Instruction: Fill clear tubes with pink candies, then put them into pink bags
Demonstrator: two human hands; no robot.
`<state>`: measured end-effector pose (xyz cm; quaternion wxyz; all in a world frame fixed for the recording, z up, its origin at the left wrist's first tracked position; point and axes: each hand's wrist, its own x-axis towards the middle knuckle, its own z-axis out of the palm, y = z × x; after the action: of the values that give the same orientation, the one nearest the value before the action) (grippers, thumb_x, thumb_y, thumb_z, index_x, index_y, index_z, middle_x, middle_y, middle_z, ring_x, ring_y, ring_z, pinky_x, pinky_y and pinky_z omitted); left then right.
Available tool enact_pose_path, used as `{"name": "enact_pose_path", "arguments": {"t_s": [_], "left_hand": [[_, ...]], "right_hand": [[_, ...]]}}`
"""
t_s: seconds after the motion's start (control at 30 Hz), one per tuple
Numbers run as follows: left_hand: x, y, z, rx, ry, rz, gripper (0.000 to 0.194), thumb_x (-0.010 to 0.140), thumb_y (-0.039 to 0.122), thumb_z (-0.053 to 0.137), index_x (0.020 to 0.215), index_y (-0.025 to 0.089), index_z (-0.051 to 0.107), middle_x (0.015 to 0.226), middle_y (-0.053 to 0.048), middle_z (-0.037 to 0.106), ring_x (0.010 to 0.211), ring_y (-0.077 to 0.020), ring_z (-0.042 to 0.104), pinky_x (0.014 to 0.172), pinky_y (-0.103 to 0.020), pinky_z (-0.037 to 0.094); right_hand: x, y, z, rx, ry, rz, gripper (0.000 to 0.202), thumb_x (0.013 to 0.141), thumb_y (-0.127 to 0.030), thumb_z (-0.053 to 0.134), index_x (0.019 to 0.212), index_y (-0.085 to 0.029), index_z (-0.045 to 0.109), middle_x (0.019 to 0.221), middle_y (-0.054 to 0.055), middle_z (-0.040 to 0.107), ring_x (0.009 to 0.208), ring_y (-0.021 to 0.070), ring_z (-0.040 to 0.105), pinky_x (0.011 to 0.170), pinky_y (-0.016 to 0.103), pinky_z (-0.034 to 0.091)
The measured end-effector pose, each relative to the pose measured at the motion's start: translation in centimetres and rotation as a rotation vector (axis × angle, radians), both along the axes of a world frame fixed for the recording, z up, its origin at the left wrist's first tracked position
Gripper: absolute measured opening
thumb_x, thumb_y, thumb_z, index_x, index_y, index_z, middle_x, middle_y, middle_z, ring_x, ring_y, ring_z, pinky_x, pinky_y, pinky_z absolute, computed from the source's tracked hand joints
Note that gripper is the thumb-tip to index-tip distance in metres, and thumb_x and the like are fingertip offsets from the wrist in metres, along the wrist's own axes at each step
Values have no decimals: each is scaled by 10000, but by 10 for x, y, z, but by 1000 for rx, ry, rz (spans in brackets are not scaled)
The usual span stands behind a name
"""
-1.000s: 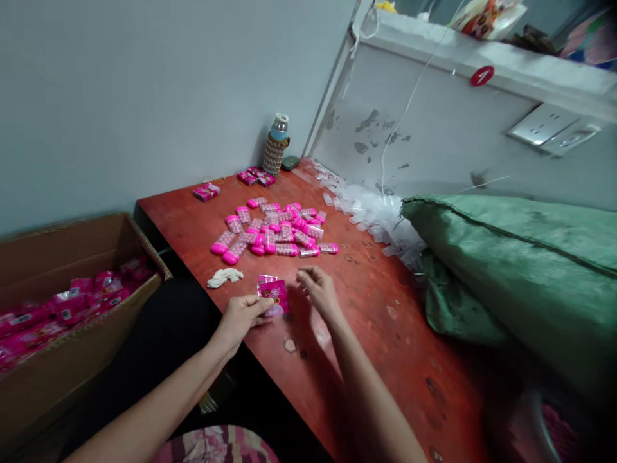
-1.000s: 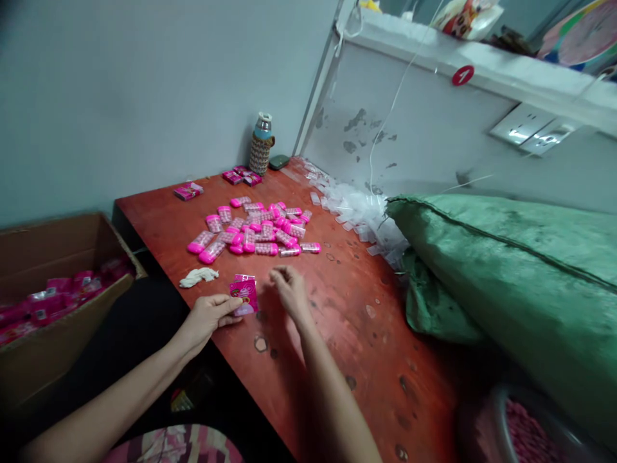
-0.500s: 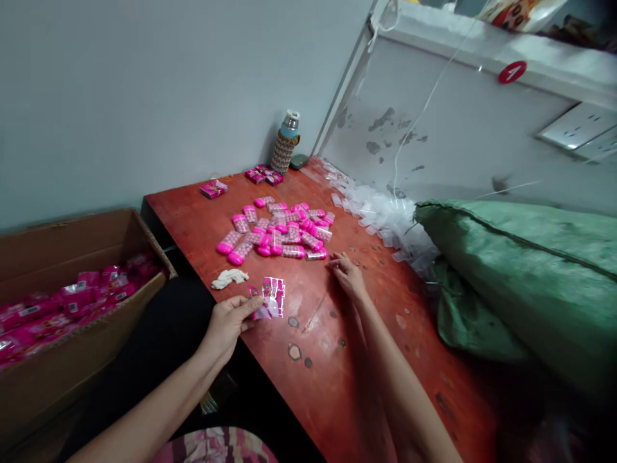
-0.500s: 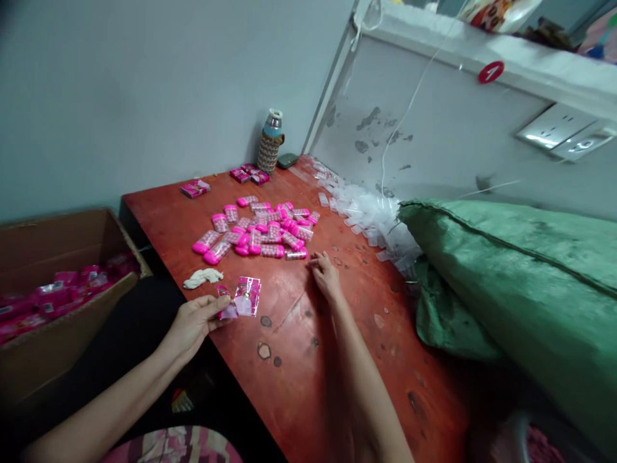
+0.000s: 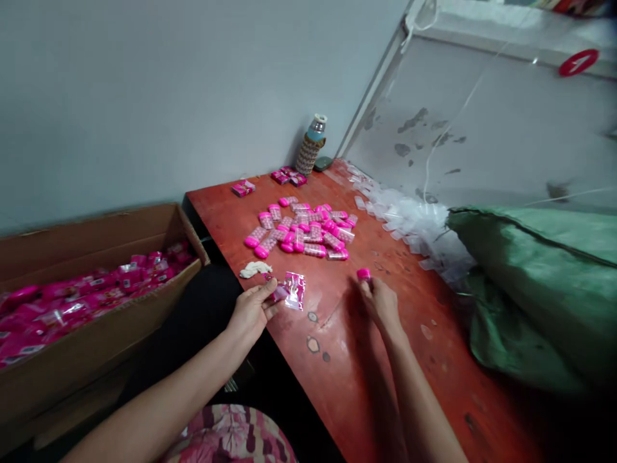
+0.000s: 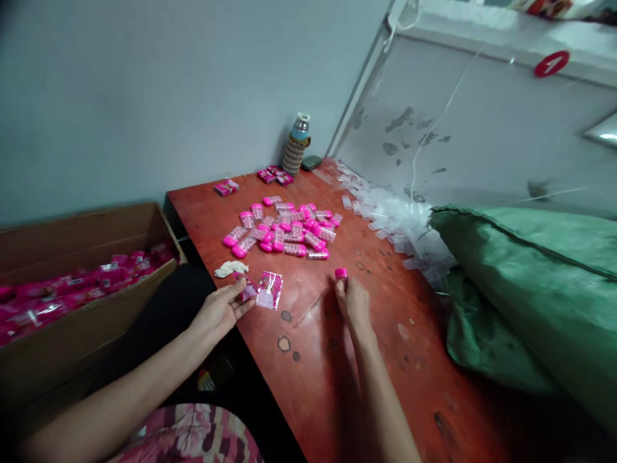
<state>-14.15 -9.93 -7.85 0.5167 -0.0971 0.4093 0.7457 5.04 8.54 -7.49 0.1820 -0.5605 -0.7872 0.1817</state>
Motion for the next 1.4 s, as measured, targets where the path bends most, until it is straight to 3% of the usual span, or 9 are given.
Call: {"name": "enact_pose_path", "arguments": {"t_s": [0.07,0.13,0.17,0.23,0.33,0.77,1.07,1.3,1.4], "left_hand": [[0,0,0,9,-35,15,129,662,172,680,707,114,574,635,-31,636,573,-126,622,556,-234,537],[1,2,-1,19,-63,22,144,662,178,683,729,118,570,639,-36,637,600,-147,635,568,-246,538],[3,3,-2,24,-75,28,147,663,178,682,736,121,568,637,-35,635,611,-156,639,578,-254,539],[7,5,-4,47,-90,34,144,666,173,678,741,126,565,636,-32,634,624,-165,642,598,-271,539],[12,5,-4,104,-90,21,140,666,173,678,735,123,566,646,-33,635,615,-155,634,605,-271,534],[12,-1,2,191,104,-175,237,642,303,688,695,114,555,576,-32,603,470,-110,549,424,-204,431],[11,3,-8,155,157,-318,253,597,265,719,727,86,597,616,-37,611,516,-100,554,489,-201,439],[4,0,-6,193,281,-512,243,649,301,672,606,76,590,504,-19,553,421,-96,510,405,-204,380],[5,1,-5,165,312,-506,225,629,281,688,624,70,609,526,-32,580,449,-100,530,463,-218,414]], "right_hand": [[-10,-36,6,-85,143,82,326,821,-425,368,839,-170,571,699,54,625,619,174,585,570,284,436],[-23,-80,11,-375,598,182,303,807,-452,419,860,-177,534,710,34,616,574,158,583,518,275,457],[-30,-101,13,-502,714,198,284,797,-455,447,849,-187,524,677,16,605,532,146,572,479,263,456],[-43,-137,15,-636,807,182,259,788,-447,480,861,-202,515,593,-20,570,455,127,541,415,238,443],[-58,-166,12,-632,843,147,235,789,-426,497,870,-206,518,614,-25,563,467,122,546,427,238,470],[-72,-169,-5,-653,894,132,221,807,-415,477,847,-199,496,668,-13,560,512,121,567,451,247,495],[-67,-166,-17,-382,722,144,259,797,-406,497,924,-183,525,713,19,601,565,136,584,519,251,501],[-66,-163,-16,-800,1034,183,239,818,-408,472,822,-173,515,680,0,589,484,96,554,430,206,467],[-64,-162,-16,-699,980,150,228,791,-398,523,833,-174,523,660,-12,585,500,101,563,451,209,477]]}}
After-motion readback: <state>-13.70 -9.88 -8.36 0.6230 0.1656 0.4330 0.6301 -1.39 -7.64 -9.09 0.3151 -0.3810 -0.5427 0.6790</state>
